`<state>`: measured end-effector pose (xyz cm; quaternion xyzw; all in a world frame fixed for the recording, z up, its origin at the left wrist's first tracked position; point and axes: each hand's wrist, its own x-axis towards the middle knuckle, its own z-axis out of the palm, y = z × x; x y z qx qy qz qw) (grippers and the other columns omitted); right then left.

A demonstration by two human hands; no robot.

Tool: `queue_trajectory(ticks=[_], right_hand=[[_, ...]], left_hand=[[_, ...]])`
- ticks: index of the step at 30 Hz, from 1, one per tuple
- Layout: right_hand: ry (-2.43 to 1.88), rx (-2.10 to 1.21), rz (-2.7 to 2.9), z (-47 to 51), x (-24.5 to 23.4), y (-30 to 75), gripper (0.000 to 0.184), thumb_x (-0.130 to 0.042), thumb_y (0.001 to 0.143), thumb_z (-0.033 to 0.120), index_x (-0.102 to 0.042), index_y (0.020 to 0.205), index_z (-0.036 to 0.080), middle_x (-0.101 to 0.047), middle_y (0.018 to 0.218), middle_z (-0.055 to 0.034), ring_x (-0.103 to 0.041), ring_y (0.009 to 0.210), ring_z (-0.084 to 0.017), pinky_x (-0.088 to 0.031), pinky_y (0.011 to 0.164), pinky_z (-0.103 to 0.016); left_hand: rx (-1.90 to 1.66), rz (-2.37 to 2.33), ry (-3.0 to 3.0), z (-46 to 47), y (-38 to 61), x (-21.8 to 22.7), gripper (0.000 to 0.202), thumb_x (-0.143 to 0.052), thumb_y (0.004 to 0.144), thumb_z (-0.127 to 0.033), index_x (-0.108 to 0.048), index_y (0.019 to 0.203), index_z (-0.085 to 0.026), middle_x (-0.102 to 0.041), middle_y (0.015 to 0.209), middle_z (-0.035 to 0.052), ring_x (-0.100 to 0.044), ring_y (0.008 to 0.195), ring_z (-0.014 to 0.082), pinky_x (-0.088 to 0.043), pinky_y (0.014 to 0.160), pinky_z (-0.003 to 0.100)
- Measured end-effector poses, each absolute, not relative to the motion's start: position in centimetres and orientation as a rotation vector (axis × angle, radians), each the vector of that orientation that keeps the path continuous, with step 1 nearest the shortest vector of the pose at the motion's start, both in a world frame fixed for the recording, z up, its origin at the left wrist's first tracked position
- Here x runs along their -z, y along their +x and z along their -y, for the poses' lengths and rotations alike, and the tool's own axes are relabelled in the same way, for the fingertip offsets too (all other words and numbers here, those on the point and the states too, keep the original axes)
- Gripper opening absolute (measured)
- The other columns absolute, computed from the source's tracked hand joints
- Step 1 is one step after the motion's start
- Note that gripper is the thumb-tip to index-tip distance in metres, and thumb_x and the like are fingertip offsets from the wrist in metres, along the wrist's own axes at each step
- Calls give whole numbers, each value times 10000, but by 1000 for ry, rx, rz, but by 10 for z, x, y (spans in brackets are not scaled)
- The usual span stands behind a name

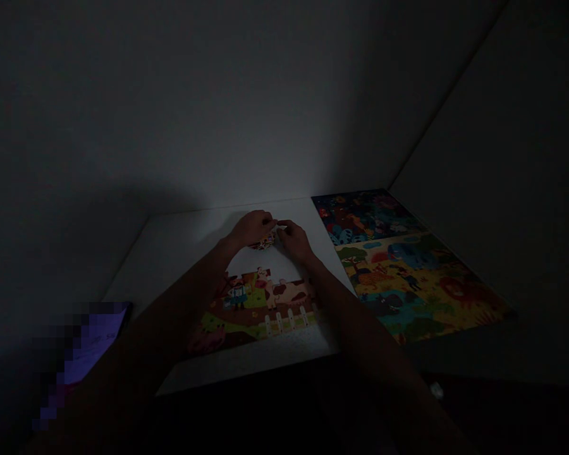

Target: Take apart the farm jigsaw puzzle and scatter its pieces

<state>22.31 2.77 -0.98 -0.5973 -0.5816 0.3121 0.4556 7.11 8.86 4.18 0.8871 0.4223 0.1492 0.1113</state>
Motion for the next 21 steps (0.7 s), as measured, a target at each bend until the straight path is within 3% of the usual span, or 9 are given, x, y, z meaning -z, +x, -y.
queue_trajectory(ticks=[7,12,17,21], right_hand=[[-1462,-820,1407,-25,9,223,339,-521,814,310,-633,1109,187,-587,675,36,-536,620,-143,-430,650,-268],[-1452,-819,1408,-24,9,223,240,-541,786,338,-613,975,209,-567,661,50,-509,591,-133,-398,596,-252],[-1374,-771,1551,-13,-3,223,169,-571,790,374,-582,798,205,-578,678,38,-510,647,-132,-385,620,-247],[-1265,-788,1786,4,-21,219,199,-564,834,382,-597,770,196,-610,728,17,-533,695,-140,-398,666,-259]], left_hand=[[-600,-1207,2547,-78,66,-39,258,-465,944,-321,-670,911,-168,-668,935,83,-605,891,209,-466,868,356],[-731,-1315,2462,-58,32,-35,248,-453,933,-320,-652,940,-171,-667,983,89,-607,935,214,-474,891,350],[-619,-1528,2429,-25,-19,-28,269,-427,934,-332,-653,939,-186,-672,977,92,-609,916,223,-477,869,356],[-558,-1600,2500,-5,-46,-20,282,-416,937,-312,-663,911,-179,-671,952,105,-604,926,243,-458,881,372]])
